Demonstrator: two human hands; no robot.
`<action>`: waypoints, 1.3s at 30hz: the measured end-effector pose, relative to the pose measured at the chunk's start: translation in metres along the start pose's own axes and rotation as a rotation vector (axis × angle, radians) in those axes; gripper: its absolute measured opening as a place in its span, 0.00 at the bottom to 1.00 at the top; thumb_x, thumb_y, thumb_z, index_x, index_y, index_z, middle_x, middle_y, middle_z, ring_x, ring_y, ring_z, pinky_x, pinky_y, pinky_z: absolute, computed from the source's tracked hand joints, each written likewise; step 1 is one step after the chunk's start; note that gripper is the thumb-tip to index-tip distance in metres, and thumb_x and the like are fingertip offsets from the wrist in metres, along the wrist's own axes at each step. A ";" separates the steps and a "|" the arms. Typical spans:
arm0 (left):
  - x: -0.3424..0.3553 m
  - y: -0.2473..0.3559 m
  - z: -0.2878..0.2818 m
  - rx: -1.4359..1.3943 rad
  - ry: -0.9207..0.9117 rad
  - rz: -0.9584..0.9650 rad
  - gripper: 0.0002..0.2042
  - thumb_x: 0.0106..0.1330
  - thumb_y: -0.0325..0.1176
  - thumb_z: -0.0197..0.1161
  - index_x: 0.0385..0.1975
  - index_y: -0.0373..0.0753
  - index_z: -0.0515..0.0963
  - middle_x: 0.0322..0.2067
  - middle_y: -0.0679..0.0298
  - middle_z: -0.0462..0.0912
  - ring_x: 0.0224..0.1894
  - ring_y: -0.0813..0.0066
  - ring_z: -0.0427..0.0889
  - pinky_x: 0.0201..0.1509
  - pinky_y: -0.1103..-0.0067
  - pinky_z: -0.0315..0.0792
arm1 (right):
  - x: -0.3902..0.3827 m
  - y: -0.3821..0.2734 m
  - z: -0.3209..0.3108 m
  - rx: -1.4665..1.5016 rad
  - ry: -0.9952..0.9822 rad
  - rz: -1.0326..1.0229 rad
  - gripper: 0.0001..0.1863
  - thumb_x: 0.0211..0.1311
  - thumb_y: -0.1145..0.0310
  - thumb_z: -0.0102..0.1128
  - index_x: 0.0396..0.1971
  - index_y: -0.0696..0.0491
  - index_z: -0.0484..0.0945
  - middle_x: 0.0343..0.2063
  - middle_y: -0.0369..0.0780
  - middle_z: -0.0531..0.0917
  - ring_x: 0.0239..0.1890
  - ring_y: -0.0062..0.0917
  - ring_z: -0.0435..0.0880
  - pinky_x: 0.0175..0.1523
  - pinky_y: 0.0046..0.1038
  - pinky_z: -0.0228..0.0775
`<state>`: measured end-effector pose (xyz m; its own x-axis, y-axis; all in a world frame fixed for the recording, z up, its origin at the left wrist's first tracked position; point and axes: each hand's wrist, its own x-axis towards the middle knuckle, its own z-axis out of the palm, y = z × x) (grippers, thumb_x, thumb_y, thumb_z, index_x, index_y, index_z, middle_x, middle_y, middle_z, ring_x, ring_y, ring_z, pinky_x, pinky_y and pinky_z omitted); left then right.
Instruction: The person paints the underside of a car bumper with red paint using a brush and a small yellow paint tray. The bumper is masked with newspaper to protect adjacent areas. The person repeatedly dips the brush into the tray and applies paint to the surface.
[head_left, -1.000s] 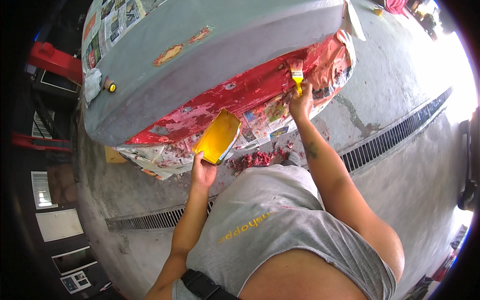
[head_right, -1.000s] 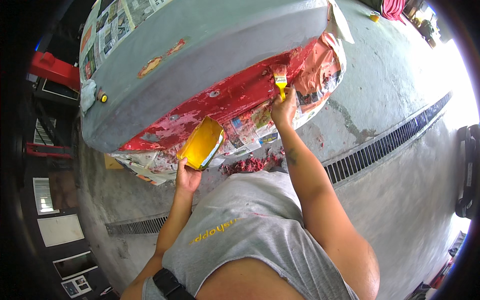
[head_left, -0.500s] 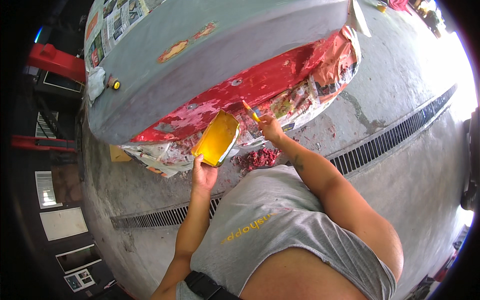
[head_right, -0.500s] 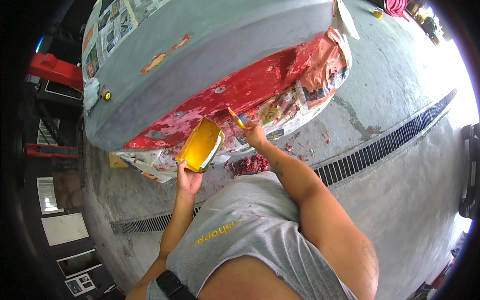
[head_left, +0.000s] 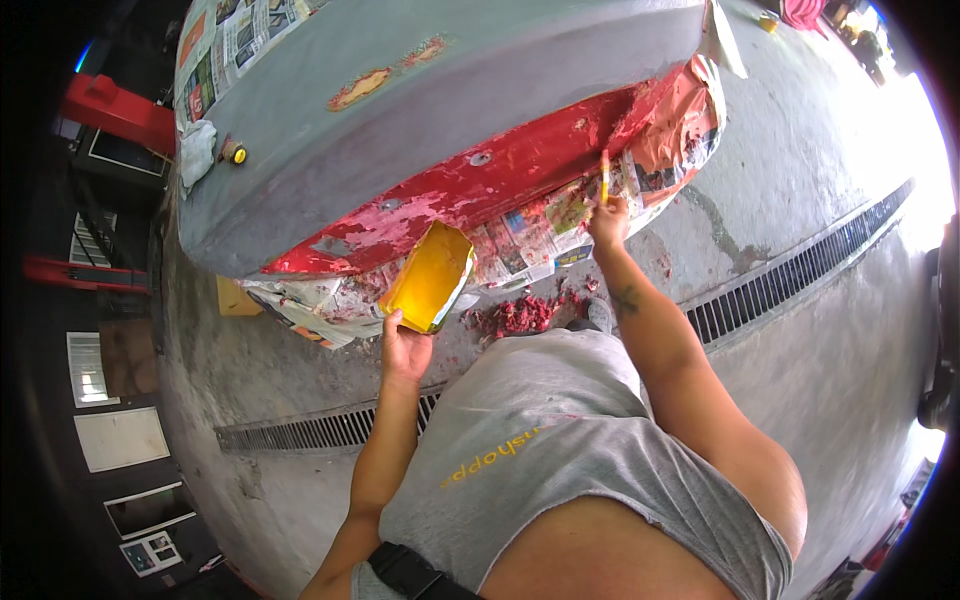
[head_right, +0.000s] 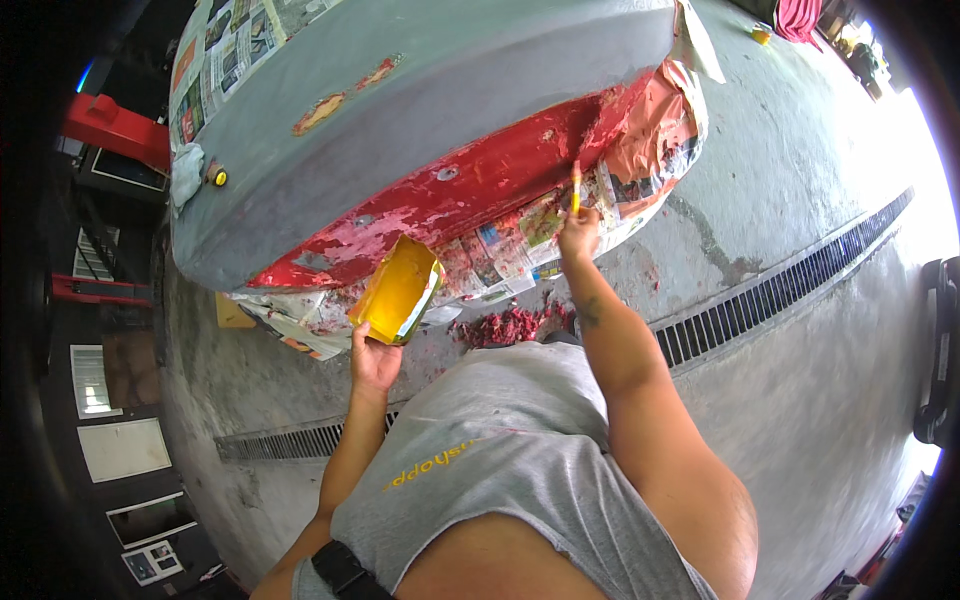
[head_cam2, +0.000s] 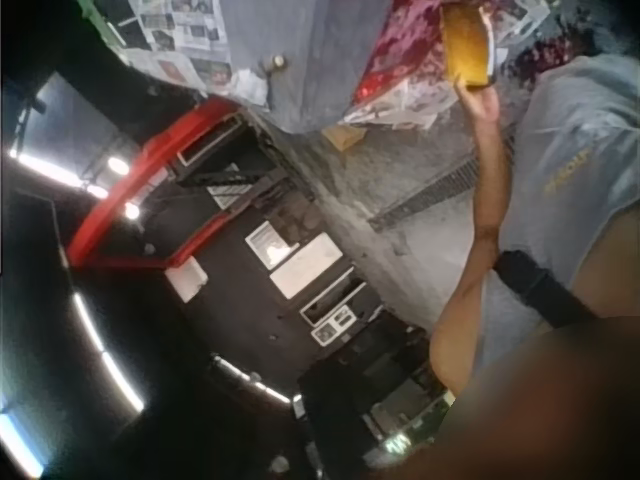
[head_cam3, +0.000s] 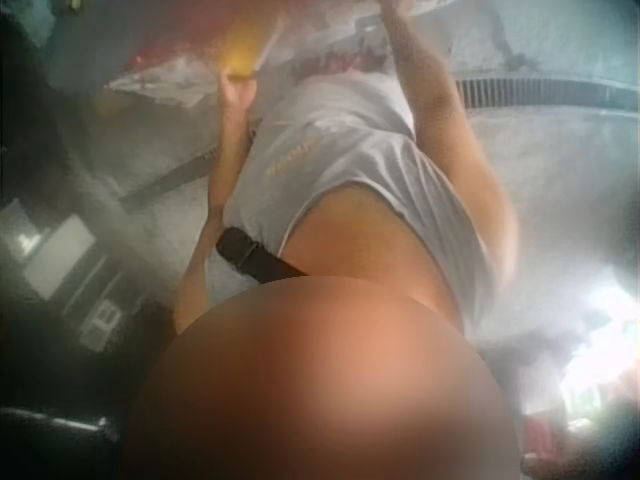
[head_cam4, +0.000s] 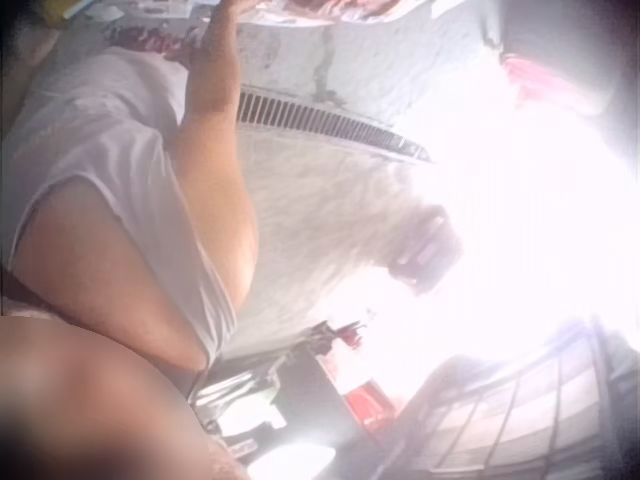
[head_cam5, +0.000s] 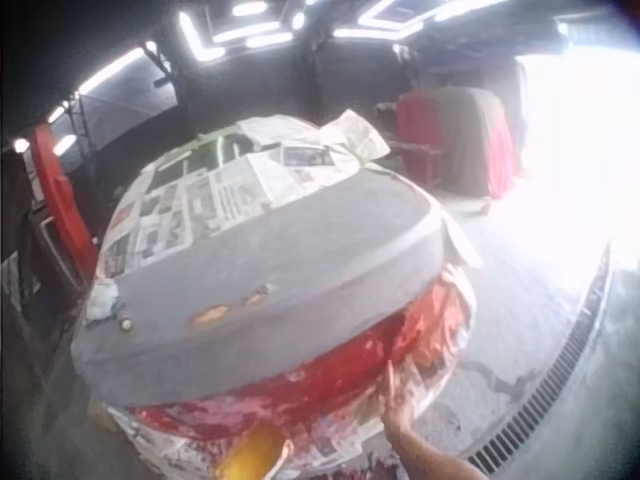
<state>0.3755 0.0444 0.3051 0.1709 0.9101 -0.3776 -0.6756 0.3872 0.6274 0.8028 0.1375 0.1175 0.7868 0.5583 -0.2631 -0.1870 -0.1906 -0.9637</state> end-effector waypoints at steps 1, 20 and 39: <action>0.000 0.000 -0.001 -0.001 0.002 0.002 0.29 0.71 0.39 0.60 0.72 0.41 0.67 0.69 0.62 0.75 0.70 0.62 0.74 0.73 0.59 0.68 | -0.006 0.013 0.018 -0.085 0.032 0.010 0.08 0.74 0.70 0.62 0.49 0.52 0.77 0.25 0.35 0.79 0.19 0.18 0.74 0.19 0.25 0.65; -0.015 0.014 -0.016 -0.015 0.042 0.050 0.31 0.68 0.39 0.62 0.72 0.39 0.67 0.68 0.60 0.76 0.70 0.60 0.75 0.74 0.58 0.69 | -0.024 -0.010 -0.012 -0.069 -0.305 0.144 0.10 0.74 0.71 0.58 0.52 0.50 0.79 0.30 0.36 0.83 0.23 0.17 0.74 0.24 0.23 0.64; -0.005 0.008 0.024 0.078 0.040 0.055 0.33 0.70 0.42 0.59 0.75 0.40 0.63 0.72 0.59 0.72 0.73 0.59 0.71 0.76 0.57 0.66 | -0.106 -0.013 0.037 0.186 -0.610 0.656 0.05 0.77 0.68 0.55 0.46 0.50 0.78 0.27 0.37 0.80 0.22 0.21 0.75 0.23 0.27 0.66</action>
<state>0.3870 0.0467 0.3282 0.1049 0.9243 -0.3669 -0.6248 0.3483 0.6988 0.7001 0.1101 0.1559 0.0522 0.7237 -0.6881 -0.6203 -0.5165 -0.5903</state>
